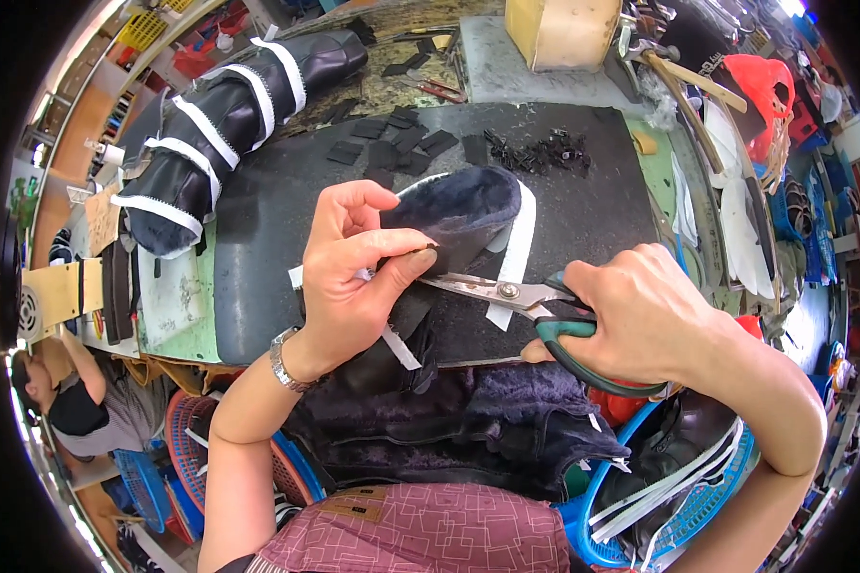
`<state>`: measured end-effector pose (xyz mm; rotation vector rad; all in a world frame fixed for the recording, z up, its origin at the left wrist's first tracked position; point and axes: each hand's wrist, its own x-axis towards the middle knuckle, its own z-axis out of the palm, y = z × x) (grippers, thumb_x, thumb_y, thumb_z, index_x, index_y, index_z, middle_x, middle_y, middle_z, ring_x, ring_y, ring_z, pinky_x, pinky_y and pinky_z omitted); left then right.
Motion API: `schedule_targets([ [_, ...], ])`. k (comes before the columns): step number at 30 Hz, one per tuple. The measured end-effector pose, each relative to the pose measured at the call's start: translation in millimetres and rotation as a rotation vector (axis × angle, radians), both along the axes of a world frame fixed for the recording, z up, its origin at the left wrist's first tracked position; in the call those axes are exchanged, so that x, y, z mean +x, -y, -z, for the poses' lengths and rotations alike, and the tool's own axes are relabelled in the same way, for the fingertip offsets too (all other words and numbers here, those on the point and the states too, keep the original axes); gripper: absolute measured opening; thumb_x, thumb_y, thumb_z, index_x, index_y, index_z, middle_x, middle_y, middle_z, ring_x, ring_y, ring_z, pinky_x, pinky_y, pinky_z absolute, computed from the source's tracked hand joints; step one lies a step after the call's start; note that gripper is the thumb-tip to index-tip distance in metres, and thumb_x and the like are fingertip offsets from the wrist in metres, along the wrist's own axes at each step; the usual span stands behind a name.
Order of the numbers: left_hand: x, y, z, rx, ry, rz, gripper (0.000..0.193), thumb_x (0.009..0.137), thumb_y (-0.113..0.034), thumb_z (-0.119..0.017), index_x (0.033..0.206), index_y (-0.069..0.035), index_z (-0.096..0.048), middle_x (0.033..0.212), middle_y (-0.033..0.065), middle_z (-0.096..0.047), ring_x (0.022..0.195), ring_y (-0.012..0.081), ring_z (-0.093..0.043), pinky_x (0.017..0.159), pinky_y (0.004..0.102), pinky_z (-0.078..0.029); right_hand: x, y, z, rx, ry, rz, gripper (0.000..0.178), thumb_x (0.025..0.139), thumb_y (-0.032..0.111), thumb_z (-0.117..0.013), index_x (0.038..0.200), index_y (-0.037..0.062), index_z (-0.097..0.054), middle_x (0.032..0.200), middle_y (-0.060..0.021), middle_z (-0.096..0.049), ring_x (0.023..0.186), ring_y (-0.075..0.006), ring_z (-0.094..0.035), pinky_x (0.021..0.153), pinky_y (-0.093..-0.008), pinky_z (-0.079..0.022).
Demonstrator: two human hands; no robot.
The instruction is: Applying reinforcement patches and trimming excess material on shoe upper components at a factory workbench.
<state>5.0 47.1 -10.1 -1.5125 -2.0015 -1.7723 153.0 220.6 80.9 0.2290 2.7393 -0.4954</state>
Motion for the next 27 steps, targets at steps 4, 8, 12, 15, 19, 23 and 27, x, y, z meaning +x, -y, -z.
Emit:
schedule_targets([
  [4,3,-4,-3,-0.017,0.004,0.01,0.017,0.064,-0.004,-0.074,0.08,-0.007,-0.068,0.1,0.0073,-0.05,0.059,0.011,-0.039,0.052,0.0227,-0.036,3,2,1,0.019,0.011,0.023,0.053,0.069,0.048,-0.067,0.06,-0.0024,-0.055,0.047,-0.0217,-0.047,0.053,-0.0413,-0.052,0.052,-0.0435,-0.043],
  [8,2,0,-7,-0.093,0.049,0.031,0.041,0.069,-0.016,-0.072,0.105,-0.004,-0.055,0.107,0.0121,-0.048,0.078,0.0215,-0.048,0.069,0.0314,-0.041,7,-4,8,-0.038,0.05,0.088,0.051,0.068,0.047,-0.069,0.061,-0.0017,-0.055,0.049,-0.021,-0.048,0.052,-0.0409,-0.05,0.051,-0.0423,-0.041],
  [12,-10,60,-22,-0.605,-0.221,-0.144,0.068,0.066,-0.045,-0.072,0.114,-0.003,-0.048,0.096,0.0145,-0.056,0.088,0.0282,-0.054,0.076,0.037,-0.041,2,-28,32,-0.561,0.076,0.574,0.036,0.08,0.034,-0.058,0.064,0.0025,-0.051,0.049,-0.0019,-0.044,0.042,-0.0102,-0.043,0.039,-0.0259,-0.032],
  [15,-17,109,-22,-0.726,0.458,0.166,0.039,0.07,-0.036,-0.073,0.089,-0.004,-0.061,0.059,0.0056,-0.054,0.051,0.0147,-0.045,0.054,0.0285,-0.04,14,-54,47,-0.659,-0.154,0.7,0.043,0.085,0.043,-0.052,0.072,0.0019,-0.051,0.045,0.0015,-0.038,0.037,-0.0068,-0.038,0.035,-0.0217,-0.03],
  [19,-21,182,-78,-0.527,0.675,-0.397,0.019,0.069,-0.018,-0.072,0.075,-0.003,-0.061,0.062,-0.0088,-0.047,0.057,0.0017,-0.041,0.048,0.0196,-0.033,91,-149,86,-0.133,-0.159,0.797,0.036,0.082,0.035,-0.058,0.065,0.0048,-0.048,0.049,-0.0013,-0.041,0.041,-0.014,-0.043,0.04,-0.0262,-0.033],
  [23,-51,247,-117,-0.068,0.441,-0.849,0.026,0.081,-0.023,-0.062,0.093,0.0,-0.059,0.078,0.0013,-0.059,0.067,0.0044,-0.052,0.056,0.018,-0.04,140,-179,115,0.697,-0.167,0.67,0.041,0.077,0.036,-0.058,0.096,-0.0005,-0.054,0.085,-0.0193,-0.059,0.086,-0.0373,-0.055,0.075,-0.043,-0.042],
  [27,-158,270,-65,0.049,0.204,-1.078,0.023,0.086,-0.023,-0.058,0.095,-0.002,-0.056,0.081,0.0003,-0.057,0.064,0.0036,-0.048,0.056,0.0183,-0.039,104,-157,116,0.676,-0.002,0.688,0.047,0.076,0.035,-0.06,0.106,-0.0003,-0.051,0.098,-0.0208,-0.059,0.092,-0.037,-0.055,0.077,-0.0442,-0.042],
])
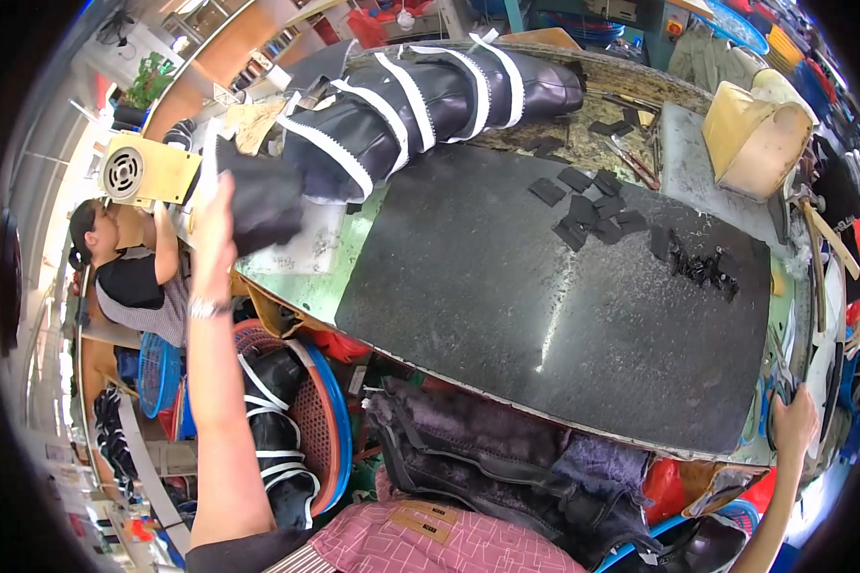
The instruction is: Applying reinforcement patches and trimming excess material on shoe upper components at a factory workbench.
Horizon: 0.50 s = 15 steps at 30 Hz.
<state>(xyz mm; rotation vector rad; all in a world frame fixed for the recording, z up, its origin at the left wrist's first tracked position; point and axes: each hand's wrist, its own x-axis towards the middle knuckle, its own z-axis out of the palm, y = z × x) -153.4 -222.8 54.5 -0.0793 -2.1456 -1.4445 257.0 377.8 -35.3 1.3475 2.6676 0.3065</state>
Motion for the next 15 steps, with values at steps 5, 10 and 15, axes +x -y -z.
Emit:
schedule_targets([
  [5,-78,-68,71,0.57,0.006,0.128,0.035,0.089,-0.025,-0.054,0.112,0.001,-0.047,0.102,0.0068,-0.05,0.09,0.0135,-0.046,0.079,0.027,-0.04,-18,38,-12,0.07,-0.103,-0.265,0.045,0.068,0.022,-0.07,0.102,-0.0019,-0.053,0.094,-0.0182,-0.059,0.09,-0.0353,-0.056,0.076,-0.0412,-0.045],
  [10,-62,-77,93,0.592,0.284,-0.032,0.058,0.087,-0.026,-0.057,0.125,0.008,-0.031,0.122,0.0131,-0.042,0.103,0.0199,-0.046,0.092,0.0292,-0.035,-47,166,-56,-1.149,-0.175,-0.91,0.039,0.064,0.022,-0.073,0.096,0.0026,-0.061,0.099,-0.0149,-0.06,0.091,-0.033,-0.057,0.079,-0.0404,-0.047],
  [15,70,-82,56,-0.418,-0.341,0.573,0.059,0.074,-0.014,-0.065,0.124,0.003,-0.039,0.121,0.0158,-0.046,0.109,0.0257,-0.047,0.094,0.0379,-0.035,-11,196,-17,-1.046,-0.148,-0.927,0.026,0.071,0.021,-0.068,0.09,0.0032,-0.064,0.094,-0.0115,-0.063,0.083,-0.0284,-0.061,0.075,-0.0355,-0.049],
])
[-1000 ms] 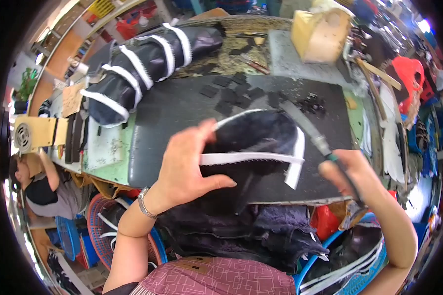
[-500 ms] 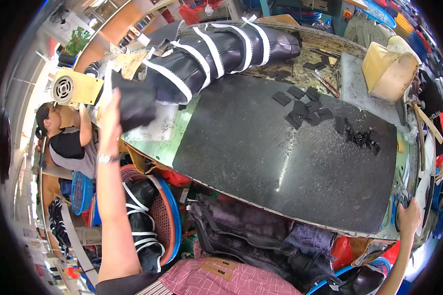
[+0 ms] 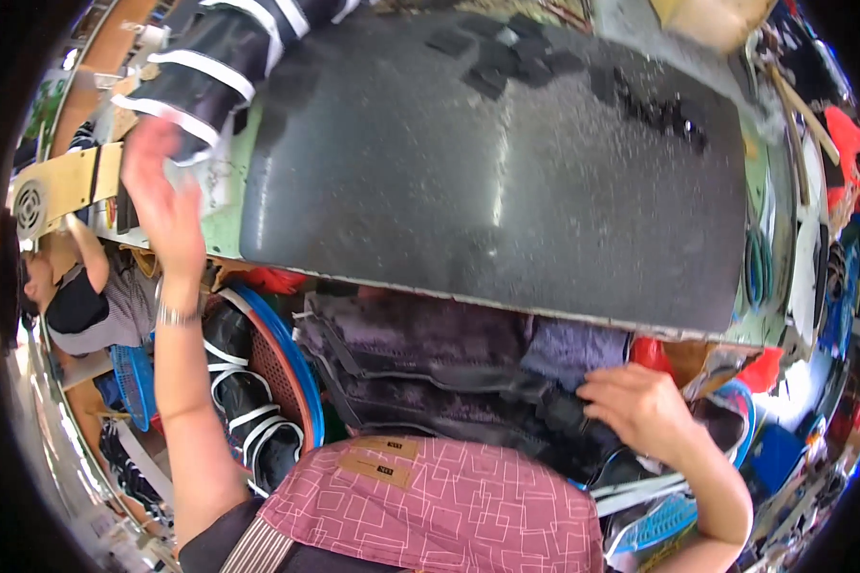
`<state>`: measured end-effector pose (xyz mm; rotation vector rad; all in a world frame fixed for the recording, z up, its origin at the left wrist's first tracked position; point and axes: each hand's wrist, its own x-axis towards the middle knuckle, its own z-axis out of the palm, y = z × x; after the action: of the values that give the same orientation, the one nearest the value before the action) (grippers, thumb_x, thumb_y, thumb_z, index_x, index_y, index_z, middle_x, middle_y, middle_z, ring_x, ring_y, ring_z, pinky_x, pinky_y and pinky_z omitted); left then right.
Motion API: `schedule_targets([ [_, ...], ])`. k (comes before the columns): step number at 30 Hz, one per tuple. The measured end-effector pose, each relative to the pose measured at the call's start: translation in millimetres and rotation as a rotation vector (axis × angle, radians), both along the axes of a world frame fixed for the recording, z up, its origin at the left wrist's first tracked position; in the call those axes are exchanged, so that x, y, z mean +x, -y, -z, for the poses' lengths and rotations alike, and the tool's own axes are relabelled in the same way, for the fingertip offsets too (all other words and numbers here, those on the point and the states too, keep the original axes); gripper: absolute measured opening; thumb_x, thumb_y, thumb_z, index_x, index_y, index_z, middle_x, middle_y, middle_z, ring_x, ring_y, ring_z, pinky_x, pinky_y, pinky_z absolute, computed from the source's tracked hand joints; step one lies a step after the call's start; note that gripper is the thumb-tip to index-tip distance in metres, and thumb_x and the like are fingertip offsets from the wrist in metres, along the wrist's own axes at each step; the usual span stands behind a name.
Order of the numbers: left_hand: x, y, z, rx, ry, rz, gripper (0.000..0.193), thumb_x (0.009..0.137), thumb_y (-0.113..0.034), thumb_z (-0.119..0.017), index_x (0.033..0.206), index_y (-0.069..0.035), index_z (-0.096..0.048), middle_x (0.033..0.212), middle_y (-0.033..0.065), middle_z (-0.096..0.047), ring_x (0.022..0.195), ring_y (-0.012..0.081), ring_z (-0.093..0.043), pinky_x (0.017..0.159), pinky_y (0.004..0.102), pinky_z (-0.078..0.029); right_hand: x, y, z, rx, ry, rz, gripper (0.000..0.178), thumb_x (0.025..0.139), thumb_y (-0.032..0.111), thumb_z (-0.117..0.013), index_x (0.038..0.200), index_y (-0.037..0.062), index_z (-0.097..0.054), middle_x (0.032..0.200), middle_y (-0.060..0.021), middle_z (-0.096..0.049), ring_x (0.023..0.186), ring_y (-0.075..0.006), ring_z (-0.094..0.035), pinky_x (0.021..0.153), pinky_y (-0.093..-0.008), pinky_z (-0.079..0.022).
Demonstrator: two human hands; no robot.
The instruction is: Applying reinforcement patches and trimming excess material on shoe upper components at a factory workbench.
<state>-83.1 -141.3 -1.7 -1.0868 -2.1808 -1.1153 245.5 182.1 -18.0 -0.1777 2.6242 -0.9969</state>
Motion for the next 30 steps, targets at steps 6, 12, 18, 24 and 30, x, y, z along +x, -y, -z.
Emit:
schedule_targets([
  [6,99,-4,24,-0.959,0.451,0.829,0.051,0.066,-0.013,-0.065,0.114,-0.005,-0.05,0.115,0.0174,-0.05,0.104,0.0321,-0.051,0.086,0.0408,-0.044,-13,-8,0,-0.049,0.127,-0.185,0.043,0.071,0.028,-0.069,0.106,0.0062,-0.057,0.11,-0.0121,-0.058,0.093,-0.0296,-0.058,0.079,-0.0367,-0.048],
  [12,88,-3,34,-0.871,0.633,0.719,0.033,0.068,-0.004,-0.061,0.101,-0.006,-0.057,0.077,0.0145,-0.06,0.069,0.0315,-0.059,0.058,0.0367,-0.047,-9,-5,7,-0.137,0.194,-0.116,0.054,0.07,0.032,-0.07,0.113,0.0035,-0.052,0.11,-0.0148,-0.057,0.094,-0.0323,-0.057,0.079,-0.0389,-0.047],
  [18,88,-19,-39,-0.616,0.931,0.781,0.014,0.073,-0.014,-0.068,0.074,-0.002,-0.06,0.055,0.0149,-0.05,0.046,0.03,-0.05,0.044,0.0328,-0.039,-3,-6,-9,-0.131,0.141,0.022,0.062,0.07,0.037,-0.066,0.119,0.0027,-0.048,0.093,-0.0217,-0.061,0.085,-0.0359,-0.059,0.075,-0.0411,-0.048],
  [24,86,-20,-67,-0.537,0.689,1.04,0.022,0.067,-0.016,-0.075,0.079,-0.002,-0.064,0.058,0.0078,-0.057,0.047,0.0231,-0.055,0.042,0.0306,-0.04,-8,2,-60,0.217,0.025,-0.073,0.053,0.062,0.03,-0.067,0.105,0.0021,-0.053,0.076,-0.0125,-0.058,0.07,-0.0293,-0.06,0.058,-0.039,-0.048],
  [30,90,-13,-109,-0.694,-0.095,0.348,0.026,0.056,-0.01,-0.065,0.082,-0.008,-0.066,0.095,0.0099,-0.059,0.096,0.0257,-0.055,0.081,0.0383,-0.044,-35,25,-155,1.066,-0.733,-0.063,0.024,0.06,0.017,-0.06,0.082,0.0091,-0.064,0.066,-0.0015,-0.048,0.049,-0.0118,-0.042,0.044,-0.0229,-0.03],
])
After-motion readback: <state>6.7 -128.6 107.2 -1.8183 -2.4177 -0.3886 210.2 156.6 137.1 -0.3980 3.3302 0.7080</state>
